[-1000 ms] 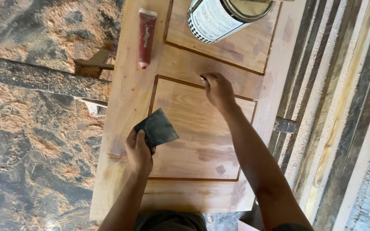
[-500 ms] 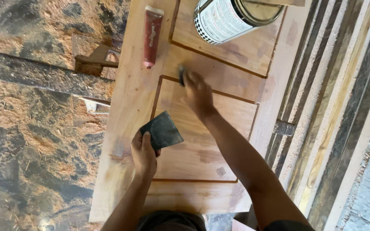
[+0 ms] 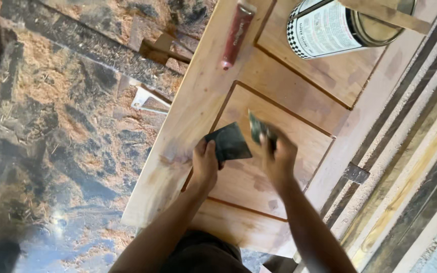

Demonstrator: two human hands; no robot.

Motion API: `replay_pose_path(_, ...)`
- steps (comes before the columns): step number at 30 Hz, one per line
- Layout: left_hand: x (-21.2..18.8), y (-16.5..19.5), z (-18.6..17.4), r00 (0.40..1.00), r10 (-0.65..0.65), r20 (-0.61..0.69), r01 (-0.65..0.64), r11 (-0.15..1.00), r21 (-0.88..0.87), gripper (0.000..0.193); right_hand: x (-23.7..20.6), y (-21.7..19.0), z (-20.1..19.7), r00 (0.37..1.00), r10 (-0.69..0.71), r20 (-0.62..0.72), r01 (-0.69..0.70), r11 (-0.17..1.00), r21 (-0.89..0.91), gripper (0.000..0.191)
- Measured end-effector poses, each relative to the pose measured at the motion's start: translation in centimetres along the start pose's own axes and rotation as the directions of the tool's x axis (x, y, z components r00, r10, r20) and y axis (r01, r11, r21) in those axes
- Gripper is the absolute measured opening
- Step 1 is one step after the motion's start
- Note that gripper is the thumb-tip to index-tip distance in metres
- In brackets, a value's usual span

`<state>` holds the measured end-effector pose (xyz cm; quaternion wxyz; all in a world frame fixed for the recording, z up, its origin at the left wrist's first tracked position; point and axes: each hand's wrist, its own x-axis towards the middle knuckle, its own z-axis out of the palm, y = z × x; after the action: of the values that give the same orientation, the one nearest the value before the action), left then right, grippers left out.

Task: The person holds a putty knife with wood filler in one hand and presses filler into the seams of a wooden door panel, then scrapes and smooths the filled joints with the blade, working along the frame rails and panel edges of the door.

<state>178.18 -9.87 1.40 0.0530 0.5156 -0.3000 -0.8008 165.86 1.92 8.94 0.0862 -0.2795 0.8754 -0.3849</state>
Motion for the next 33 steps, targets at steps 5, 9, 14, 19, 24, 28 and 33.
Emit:
replay_pose_path(5, -0.7, 0.5, -0.9, 0.993, -0.071, 0.094, 0.094, 0.959, -0.268, 0.022, -6.5, -1.5, -0.7, 0.968, 0.037, 0.249, -0.018, 0.997, -0.078, 0.026)
replay_pose_path(9, -2.6, 0.8, -4.4, 0.985, 0.111, 0.133, -0.134, 0.975, 0.176, 0.025, -6.1, -2.6, -1.2, 0.89, 0.317, 0.327, -0.298, 0.948, -0.108, 0.024)
replay_pose_path(14, -2.5, 3.0, -10.0, 0.97, 0.204, -0.13, -0.201, 0.979, 0.036, 0.021, -2.9, -5.4, -0.3, 0.662, -0.235, 0.712, 0.202, 0.97, 0.133, 0.027)
replay_pose_path(19, -4.6, 4.5, -16.2, 0.921, 0.241, -0.307, -0.258, 0.966, -0.014, 0.016, 4.0, -5.5, 4.9, 0.864, -0.155, 0.479, 0.22, 0.972, -0.081, 0.023)
replay_pose_path(24, -6.8, 4.7, -18.7, 0.918, 0.233, -0.321, -0.277, 0.956, -0.097, 0.019, 3.5, -4.1, 12.5, 0.889, -0.334, 0.314, 0.427, 0.852, -0.302, 0.032)
replay_pose_path(28, -7.8, 5.0, -20.2, 0.92, 0.202, -0.335, -0.26, 0.955, -0.141, 0.018, 1.2, -3.2, 13.4, 0.841, -0.376, 0.39, 0.505, 0.804, -0.314, 0.038)
replay_pose_path(33, -8.2, 4.7, -21.7, 0.907, 0.18, -0.38, -0.239, 0.964, -0.113, 0.018, 2.7, -3.1, 12.7, 0.893, -0.312, 0.325, 0.425, 0.824, -0.376, 0.034)
